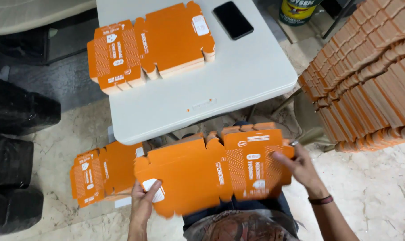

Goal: The person is organizing and stacking flat cardboard box templates on a table in a factory setting, occasionally flipping through them to check or count.

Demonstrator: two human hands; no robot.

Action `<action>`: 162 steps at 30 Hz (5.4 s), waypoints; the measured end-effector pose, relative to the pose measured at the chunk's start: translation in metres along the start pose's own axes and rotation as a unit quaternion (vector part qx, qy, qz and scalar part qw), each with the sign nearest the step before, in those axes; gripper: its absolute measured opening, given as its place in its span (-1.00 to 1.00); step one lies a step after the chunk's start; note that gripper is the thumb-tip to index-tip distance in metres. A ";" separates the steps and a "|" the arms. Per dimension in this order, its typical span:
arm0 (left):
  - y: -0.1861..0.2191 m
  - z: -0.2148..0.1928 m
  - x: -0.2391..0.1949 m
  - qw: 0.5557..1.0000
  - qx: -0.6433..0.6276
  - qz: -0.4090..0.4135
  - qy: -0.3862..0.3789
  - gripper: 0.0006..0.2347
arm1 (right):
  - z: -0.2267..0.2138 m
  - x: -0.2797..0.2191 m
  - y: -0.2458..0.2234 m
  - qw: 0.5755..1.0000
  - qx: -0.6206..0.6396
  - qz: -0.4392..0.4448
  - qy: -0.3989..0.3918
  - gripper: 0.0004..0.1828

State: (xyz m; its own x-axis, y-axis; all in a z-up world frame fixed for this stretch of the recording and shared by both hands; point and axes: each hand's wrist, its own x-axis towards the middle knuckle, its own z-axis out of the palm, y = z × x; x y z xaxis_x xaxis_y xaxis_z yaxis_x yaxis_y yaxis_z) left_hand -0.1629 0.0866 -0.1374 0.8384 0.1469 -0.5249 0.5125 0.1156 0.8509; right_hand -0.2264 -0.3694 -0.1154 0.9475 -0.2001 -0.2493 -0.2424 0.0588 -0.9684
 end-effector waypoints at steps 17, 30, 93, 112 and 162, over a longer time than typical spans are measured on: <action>-0.019 0.019 0.025 0.918 -0.023 0.330 -0.220 -0.29 | 0.032 0.005 0.028 0.954 0.015 -0.273 0.120 -0.08; -0.136 0.023 0.124 0.903 -0.094 0.416 0.058 -0.48 | 0.005 0.075 0.124 0.913 0.089 -0.261 0.299 -0.75; 0.329 0.030 0.332 0.888 0.421 0.147 0.113 -0.51 | 0.136 0.405 -0.203 0.922 -0.375 -0.079 0.062 -0.31; 0.358 0.041 0.316 0.889 0.415 0.143 0.126 -0.25 | 0.158 0.391 -0.241 0.929 -0.364 0.051 0.049 -0.12; 0.155 0.155 0.112 0.931 0.192 0.292 -0.103 -0.73 | 0.043 0.351 -0.184 0.988 0.119 -0.009 0.099 -0.64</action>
State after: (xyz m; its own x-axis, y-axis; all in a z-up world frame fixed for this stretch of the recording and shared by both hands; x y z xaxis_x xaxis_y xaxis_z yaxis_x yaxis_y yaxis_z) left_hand 0.0394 -0.0308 -0.0615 0.9925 -0.1217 0.0111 -0.0463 -0.2902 0.9559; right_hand 0.1601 -0.4086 -0.0250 0.8864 -0.3890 -0.2511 -0.1470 0.2779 -0.9493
